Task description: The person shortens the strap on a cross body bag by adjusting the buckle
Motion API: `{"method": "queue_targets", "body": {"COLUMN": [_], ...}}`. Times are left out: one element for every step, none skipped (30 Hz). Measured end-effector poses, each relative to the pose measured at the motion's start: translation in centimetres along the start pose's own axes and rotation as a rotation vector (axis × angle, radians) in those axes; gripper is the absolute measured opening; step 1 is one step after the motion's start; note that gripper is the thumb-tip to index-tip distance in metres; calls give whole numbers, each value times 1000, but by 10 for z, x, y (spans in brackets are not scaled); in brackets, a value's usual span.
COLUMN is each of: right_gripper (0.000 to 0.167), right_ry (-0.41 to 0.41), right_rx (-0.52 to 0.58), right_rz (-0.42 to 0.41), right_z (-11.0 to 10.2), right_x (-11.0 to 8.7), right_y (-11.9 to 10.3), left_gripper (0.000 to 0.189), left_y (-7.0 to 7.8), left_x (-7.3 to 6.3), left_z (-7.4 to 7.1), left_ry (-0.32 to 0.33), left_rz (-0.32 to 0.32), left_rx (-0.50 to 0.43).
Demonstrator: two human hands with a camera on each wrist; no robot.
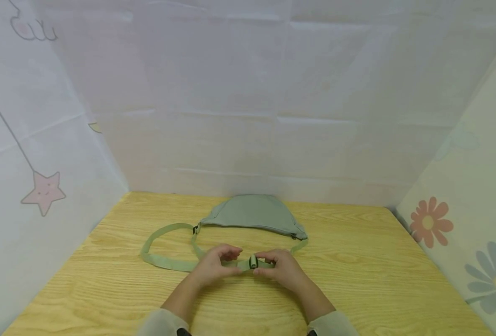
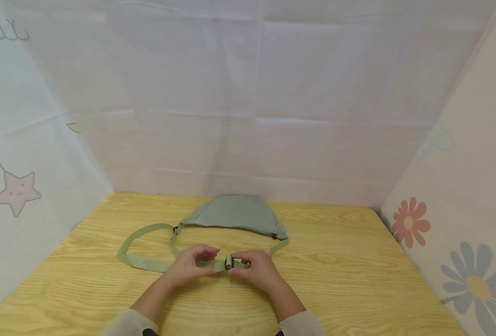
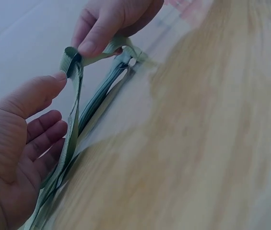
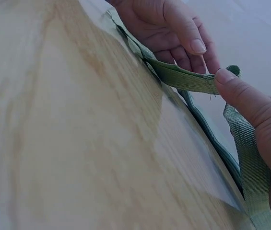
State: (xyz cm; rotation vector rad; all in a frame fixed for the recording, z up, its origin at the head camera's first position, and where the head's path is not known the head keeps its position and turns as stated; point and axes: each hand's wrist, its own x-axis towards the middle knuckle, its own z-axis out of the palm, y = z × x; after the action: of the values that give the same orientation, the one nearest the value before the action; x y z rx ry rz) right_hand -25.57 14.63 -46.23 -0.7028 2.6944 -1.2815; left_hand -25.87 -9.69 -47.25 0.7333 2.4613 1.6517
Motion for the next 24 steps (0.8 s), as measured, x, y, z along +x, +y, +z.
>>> {"method": "queue_targets", "body": {"right_gripper": [45,45,45,45,44,44,44,44,44,43,43,43,43,43,42,42,42,42,42,43,43,44,45,47], "right_ry": [-1,-2,-2,-1,-1,-1,0,1,2,3,3,3,3,2,1,-1,-2,-2,-3,-3,-3,-3,-4,-4], "right_rx": [0,-1,-2,-1,-2,-1,0,4,6,10,13,17,20,23,25,28,30,31,32,31,32,32,31,31], "right_rz": [2,2,2,-1,-4,-7,-11,-16,-19,-22,-22,-23,-24,-24,-21,-16,-13,-10,-6,-1,3,3,2,-2], "right_z": [0,0,0,0,0,0,0,0,0,0,0,0,0,-1,-1,-1,-1,-1,-1,-1,-1,-1,-1,-1], "right_x": [0,0,0,-1,-1,-1,-1,-1,-1,-1,-1,-1,-1,-1,-1,-1,-1,-1,-1,-1,-1,-1,-1,-1], "right_y": [0,0,-1,-1,-1,-1,-1,-1,-2,-2,-2,-2,-3,-3,-3,-4,-4,-4,-4,-4,-4,-4,-3,-3], "left_gripper": [45,44,43,42,41,40,39,39,38,37,37,36,36,35,35,35,34,34,33,33,33,33,33,33], "left_y": [1,1,1,2,3,3,4,4,4,4,4,3,3,3,3,3,3,3,3,3,3,3,3,3], "left_x": [1,2,2,3,4,4,5,6,7,8,8,9,10,10,10,11,11,11,11,11,11,11,11,11], "left_z": [2,4,6,7,9,10,12,13,15,16,18,19,20,21,22,22,23,23,23,23,23,23,23,23], "left_ry": [-5,-10,-14,-17,-20,-23,-23,-22,-21,-19,-18,-15,-14,-14,-16,-17,-20,-23,-28,-30,-31,-34,-35,-36], "left_rz": [1,-1,-5,-10,-17,-25,-30,-35,-34,-33,-35,-34,-32,-32,-34,-37,-40,-38,-40,-41,-40,-41,-41,-40], "left_rx": [-1,-4,-2,-3,-4,-5,-5,-13,-24,-36,-43,-48,-57,-64,-63,-62,-60,-61,-66,-64,-62,-65,-64,-60]}}
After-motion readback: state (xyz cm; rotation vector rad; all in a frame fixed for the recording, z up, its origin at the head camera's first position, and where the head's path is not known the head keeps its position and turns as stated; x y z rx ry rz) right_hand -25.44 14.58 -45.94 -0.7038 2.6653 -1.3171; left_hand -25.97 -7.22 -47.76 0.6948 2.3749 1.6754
